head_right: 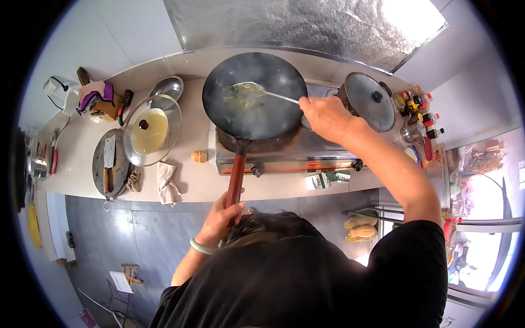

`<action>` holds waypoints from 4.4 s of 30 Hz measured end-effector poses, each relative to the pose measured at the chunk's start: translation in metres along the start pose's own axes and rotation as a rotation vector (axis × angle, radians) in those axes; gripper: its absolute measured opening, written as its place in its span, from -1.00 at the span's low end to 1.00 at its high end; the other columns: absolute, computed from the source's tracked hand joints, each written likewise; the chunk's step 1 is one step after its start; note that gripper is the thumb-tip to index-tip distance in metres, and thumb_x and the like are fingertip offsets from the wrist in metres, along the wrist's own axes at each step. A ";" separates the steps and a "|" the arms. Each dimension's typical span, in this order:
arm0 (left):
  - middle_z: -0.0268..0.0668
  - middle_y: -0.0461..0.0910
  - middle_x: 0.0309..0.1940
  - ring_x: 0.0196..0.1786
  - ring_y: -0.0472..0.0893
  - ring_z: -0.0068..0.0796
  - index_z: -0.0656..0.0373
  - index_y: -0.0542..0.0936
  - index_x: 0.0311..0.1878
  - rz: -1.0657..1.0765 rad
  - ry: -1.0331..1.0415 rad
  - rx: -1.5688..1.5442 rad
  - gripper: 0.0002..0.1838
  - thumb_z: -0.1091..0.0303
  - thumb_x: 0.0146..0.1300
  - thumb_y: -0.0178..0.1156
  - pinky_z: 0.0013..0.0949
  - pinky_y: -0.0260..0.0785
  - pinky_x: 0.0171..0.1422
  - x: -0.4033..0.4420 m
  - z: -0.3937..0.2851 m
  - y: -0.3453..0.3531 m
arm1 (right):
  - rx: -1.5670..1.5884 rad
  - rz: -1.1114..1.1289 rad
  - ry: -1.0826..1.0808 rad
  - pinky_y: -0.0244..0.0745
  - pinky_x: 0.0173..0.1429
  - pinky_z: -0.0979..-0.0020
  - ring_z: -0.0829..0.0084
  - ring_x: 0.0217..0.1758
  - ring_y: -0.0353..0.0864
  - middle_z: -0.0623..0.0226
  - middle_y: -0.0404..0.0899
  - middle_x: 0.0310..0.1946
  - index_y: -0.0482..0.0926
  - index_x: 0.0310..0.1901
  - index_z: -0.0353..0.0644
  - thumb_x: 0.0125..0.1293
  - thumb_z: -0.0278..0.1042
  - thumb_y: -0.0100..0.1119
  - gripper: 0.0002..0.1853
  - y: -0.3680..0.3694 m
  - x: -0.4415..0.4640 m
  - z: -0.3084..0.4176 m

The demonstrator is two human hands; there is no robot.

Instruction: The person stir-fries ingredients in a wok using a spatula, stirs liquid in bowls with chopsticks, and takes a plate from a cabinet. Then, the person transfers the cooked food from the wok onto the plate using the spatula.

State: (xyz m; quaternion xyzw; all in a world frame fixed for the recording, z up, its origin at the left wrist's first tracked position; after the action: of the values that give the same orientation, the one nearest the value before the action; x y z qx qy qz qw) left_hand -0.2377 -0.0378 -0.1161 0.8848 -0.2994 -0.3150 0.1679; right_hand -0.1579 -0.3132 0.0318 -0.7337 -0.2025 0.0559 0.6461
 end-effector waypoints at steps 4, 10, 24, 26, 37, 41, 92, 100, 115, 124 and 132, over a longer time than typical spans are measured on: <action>-0.41 0.40 -0.46 -0.53 0.35 -0.67 0.39 0.32 0.23 0.009 -0.029 0.025 -0.42 0.34 0.21 0.26 -0.57 0.21 -0.41 -0.002 0.000 0.001 | -0.003 0.194 0.344 0.53 -0.28 0.10 0.04 -0.30 0.65 -0.03 0.60 -0.49 0.49 -0.37 -0.25 0.32 -0.35 0.03 -0.83 -0.014 0.008 -0.048; -0.37 0.42 -0.45 -0.50 0.36 -0.66 0.38 0.31 0.25 0.011 -0.054 0.036 -0.42 0.34 0.22 0.24 -0.56 0.22 -0.38 -0.003 -0.003 0.001 | 0.257 0.393 0.532 0.49 -0.19 0.17 0.08 -0.33 0.64 0.04 0.62 -0.44 0.65 -0.38 -0.24 0.18 -0.19 0.20 -0.75 0.025 0.049 -0.149; -0.41 0.39 -0.49 -0.53 0.34 -0.66 0.36 0.31 0.24 0.024 -0.046 0.029 -0.42 0.32 0.22 0.24 -0.55 0.19 -0.42 -0.002 -0.003 0.003 | 0.140 0.216 -0.177 0.48 -0.21 0.14 0.05 -0.31 0.60 0.13 0.60 -0.41 0.57 -0.24 -0.20 0.22 -0.32 0.18 -0.84 -0.002 0.106 -0.021; -0.41 0.38 -0.50 -0.52 0.35 -0.66 0.36 0.32 0.24 0.021 -0.051 0.028 -0.42 0.32 0.22 0.24 -0.55 0.19 -0.41 -0.003 -0.004 0.004 | 0.088 0.201 -0.271 0.48 -0.18 0.10 0.03 -0.31 0.59 0.15 0.59 -0.38 0.54 -0.25 -0.13 0.25 -0.32 0.14 -0.89 -0.008 0.084 -0.011; -0.37 0.45 -0.44 -0.51 0.35 -0.67 0.35 0.31 0.25 0.012 -0.065 0.040 -0.42 0.32 0.21 0.23 -0.58 0.19 -0.40 -0.003 -0.002 0.003 | 0.319 0.022 0.090 0.47 -0.14 0.18 0.12 -0.25 0.62 0.12 0.62 -0.39 0.58 -0.24 -0.21 0.25 -0.26 0.17 -0.81 -0.003 0.134 -0.098; -0.34 0.48 -0.39 -0.51 0.35 -0.67 0.35 0.31 0.25 0.012 -0.058 0.004 -0.41 0.31 0.20 0.23 -0.58 0.20 -0.40 -0.003 -0.003 0.004 | 0.392 0.225 0.046 0.46 -0.13 0.16 0.12 -0.24 0.61 0.17 0.63 -0.37 0.58 -0.24 -0.16 0.22 -0.23 0.19 -0.80 0.016 0.147 -0.075; -0.42 0.39 -0.49 -0.51 0.37 -0.65 0.37 0.28 0.25 0.063 -0.053 0.025 -0.44 0.37 0.24 0.20 -0.56 0.19 -0.41 0.001 0.003 0.002 | -0.020 0.092 -0.055 0.49 -0.30 0.18 0.15 -0.32 0.58 0.25 0.47 -0.43 0.53 -0.36 -0.15 0.19 -0.42 0.17 -0.96 -0.036 -0.022 -0.025; -0.43 0.39 -0.49 -0.54 0.36 -0.66 0.37 0.32 0.23 0.034 -0.050 0.023 -0.44 0.33 0.23 0.24 -0.56 0.22 -0.43 -0.001 0.002 0.002 | 0.193 -0.228 0.065 0.49 -0.27 0.17 0.11 -0.31 0.60 0.25 0.55 -0.34 0.58 -0.20 -0.17 0.26 -0.38 0.16 -0.88 0.007 0.024 -0.012; -0.42 0.40 -0.47 -0.53 0.37 -0.65 0.35 0.35 0.20 0.045 -0.034 -0.020 -0.45 0.30 0.22 0.27 -0.55 0.25 -0.43 0.001 0.006 -0.001 | 0.155 -0.158 0.043 0.50 -0.23 0.19 0.14 -0.31 0.61 0.22 0.58 -0.37 0.60 -0.21 -0.18 0.21 -0.39 0.18 -0.87 -0.040 -0.011 -0.013; -0.44 0.39 -0.48 -0.55 0.37 -0.66 0.30 0.36 0.19 0.051 -0.038 -0.053 -0.48 0.31 0.23 0.28 -0.56 0.23 -0.45 0.003 0.012 -0.003 | 0.836 0.407 0.855 0.27 -0.51 0.44 0.63 -0.59 0.37 0.48 0.48 -0.58 0.63 -0.12 -0.15 0.31 -0.31 0.08 -0.80 0.022 -0.037 -0.107; -0.44 0.37 -0.49 -0.53 0.36 -0.66 0.34 0.31 0.23 0.059 -0.047 -0.029 -0.44 0.32 0.22 0.22 -0.55 0.19 -0.44 0.000 0.007 0.001 | 1.326 0.563 1.096 -0.01 -0.63 0.54 0.67 -0.69 0.13 0.48 0.32 -0.62 0.57 -0.20 -0.16 0.31 -0.30 0.13 -0.86 0.105 -0.032 -0.062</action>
State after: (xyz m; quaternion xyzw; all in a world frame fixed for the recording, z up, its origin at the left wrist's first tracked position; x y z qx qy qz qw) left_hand -0.2425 -0.0392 -0.1205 0.8655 -0.3245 -0.3349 0.1830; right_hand -0.1418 -0.3913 -0.0660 -0.1573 0.3943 -0.0402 0.9045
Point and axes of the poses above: each hand's wrist, its own x-axis towards the middle knuckle, its own y-axis out of the palm, z = x × y, the point moved 7 cm from there along x, towards the middle knuckle
